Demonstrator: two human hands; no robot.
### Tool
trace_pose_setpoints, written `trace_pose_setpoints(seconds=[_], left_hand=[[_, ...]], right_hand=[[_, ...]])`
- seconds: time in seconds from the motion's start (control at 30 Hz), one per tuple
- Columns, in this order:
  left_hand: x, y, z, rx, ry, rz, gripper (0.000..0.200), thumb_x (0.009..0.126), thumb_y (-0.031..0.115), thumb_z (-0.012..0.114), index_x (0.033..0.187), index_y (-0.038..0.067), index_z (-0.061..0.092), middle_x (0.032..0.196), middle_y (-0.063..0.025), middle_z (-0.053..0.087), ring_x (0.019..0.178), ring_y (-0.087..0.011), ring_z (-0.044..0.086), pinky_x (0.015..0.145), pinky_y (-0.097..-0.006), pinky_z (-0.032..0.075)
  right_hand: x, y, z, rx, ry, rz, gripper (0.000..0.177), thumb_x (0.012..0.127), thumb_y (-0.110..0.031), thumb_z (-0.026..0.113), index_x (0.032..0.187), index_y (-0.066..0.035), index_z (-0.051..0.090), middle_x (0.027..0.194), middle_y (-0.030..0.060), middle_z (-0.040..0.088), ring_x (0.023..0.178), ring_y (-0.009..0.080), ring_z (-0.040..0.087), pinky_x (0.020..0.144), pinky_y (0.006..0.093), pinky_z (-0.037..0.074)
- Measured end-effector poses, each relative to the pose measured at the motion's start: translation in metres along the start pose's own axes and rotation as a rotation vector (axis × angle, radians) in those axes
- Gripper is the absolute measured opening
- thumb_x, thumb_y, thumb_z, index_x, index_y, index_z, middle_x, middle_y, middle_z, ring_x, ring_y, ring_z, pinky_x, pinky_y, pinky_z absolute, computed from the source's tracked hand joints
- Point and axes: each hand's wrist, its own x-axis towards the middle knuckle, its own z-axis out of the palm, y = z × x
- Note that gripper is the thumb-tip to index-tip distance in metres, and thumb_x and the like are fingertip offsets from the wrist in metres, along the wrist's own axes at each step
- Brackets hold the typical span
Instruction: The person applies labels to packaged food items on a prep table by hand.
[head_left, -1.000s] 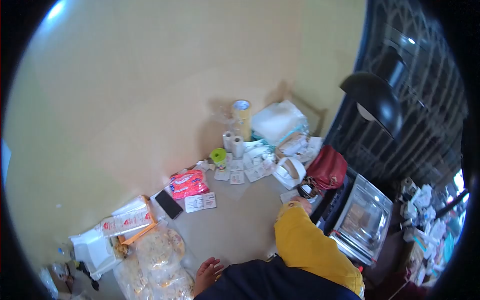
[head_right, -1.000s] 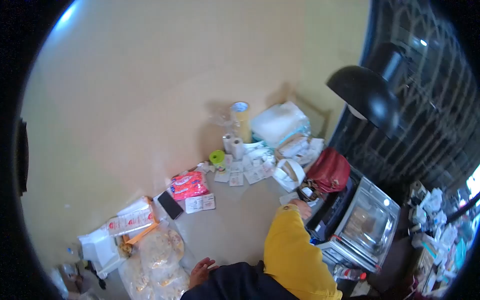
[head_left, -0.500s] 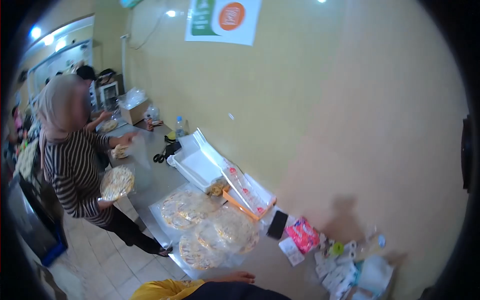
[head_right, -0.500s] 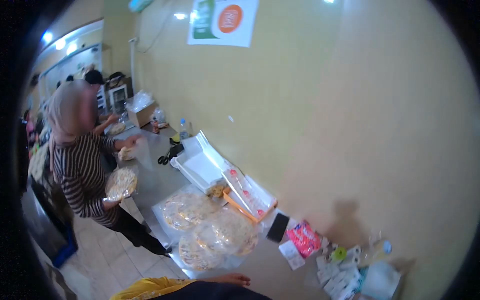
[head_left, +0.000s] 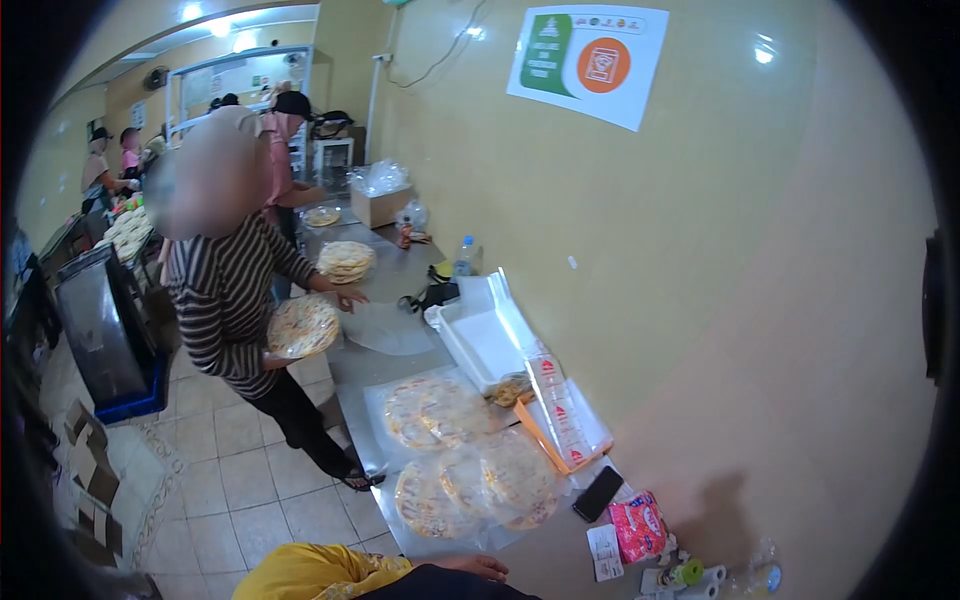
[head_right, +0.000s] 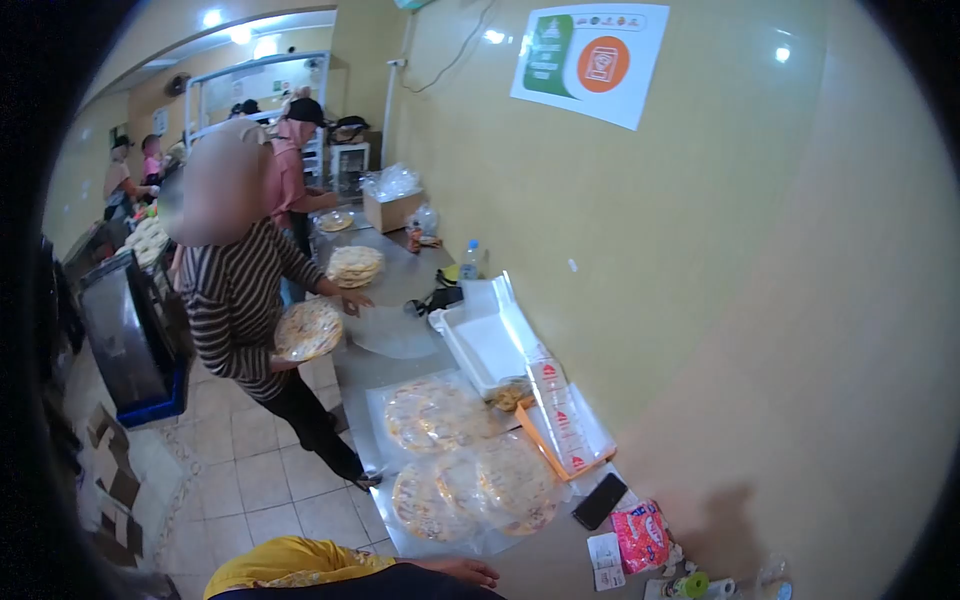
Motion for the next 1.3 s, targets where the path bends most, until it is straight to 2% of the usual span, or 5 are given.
trace_pose_setpoints(seconds=[0.57, 1.0, 1.07, 1.13, 1.3], left_hand=[[-0.005, -0.020, -0.018, 0.020, 0.036, 0.123, 0.039, 0.088, 0.022, 0.053, 0.120, 0.001, 0.045, 0.106, -0.0046, 0.054, 0.099, -0.0128, 0.050, 0.085, -0.0249, 0.040], [-0.027, 0.032, -0.006, 0.110, -0.017, -0.159, 0.031, 0.086, 0.021, 0.053, 0.113, 0.007, 0.053, 0.107, -0.0045, 0.055, 0.098, -0.0169, 0.054, 0.083, -0.0307, 0.042], [-0.021, 0.036, 0.000, 0.157, -0.104, -0.206, 0.036, 0.087, 0.020, 0.052, 0.119, 0.006, 0.047, 0.112, -0.0077, 0.054, 0.097, -0.0208, 0.056, 0.082, -0.0337, 0.044], [-0.005, 0.022, -0.002, 0.178, -0.174, -0.261, 0.037, 0.087, 0.019, 0.052, 0.121, 0.006, 0.045, 0.113, -0.0084, 0.054, 0.098, -0.0217, 0.055, 0.083, -0.0344, 0.043], [0.017, 0.014, 0.017, 0.046, -0.304, -0.286, 0.040, 0.086, 0.021, 0.053, 0.121, 0.004, 0.044, 0.114, -0.0102, 0.054, 0.102, -0.0239, 0.054, 0.086, -0.0370, 0.043]], right_hand=[[-0.017, 0.025, 0.009, 0.040, -0.042, -0.022, 0.026, 0.081, -0.016, 0.048, 0.105, -0.010, 0.058, 0.102, 0.0076, 0.057, 0.092, 0.0255, 0.056, 0.079, 0.0413, 0.046], [-0.353, 0.176, 0.103, 0.056, 0.082, 0.282, 0.043, 0.072, -0.022, 0.066, 0.111, -0.007, 0.056, 0.109, 0.0137, 0.057, 0.098, 0.0297, 0.055, 0.087, 0.0366, 0.043], [-0.365, 0.136, 0.100, 0.318, 0.218, 0.131, 0.047, 0.067, -0.022, 0.070, 0.110, -0.009, 0.055, 0.104, 0.0120, 0.059, 0.097, 0.0281, 0.055, 0.085, 0.0370, 0.043], [-0.321, 0.073, 0.081, 1.601, 0.129, 1.210, 0.045, 0.068, -0.003, 0.063, 0.112, -0.006, 0.051, 0.103, 0.0059, 0.059, 0.095, 0.0242, 0.057, 0.085, 0.0406, 0.045], [-0.291, -0.044, 0.042, 2.025, -0.122, 0.596, 0.048, 0.070, 0.004, 0.059, 0.116, -0.002, 0.046, 0.107, 0.0105, 0.058, 0.096, 0.0246, 0.058, 0.088, 0.0387, 0.045]])
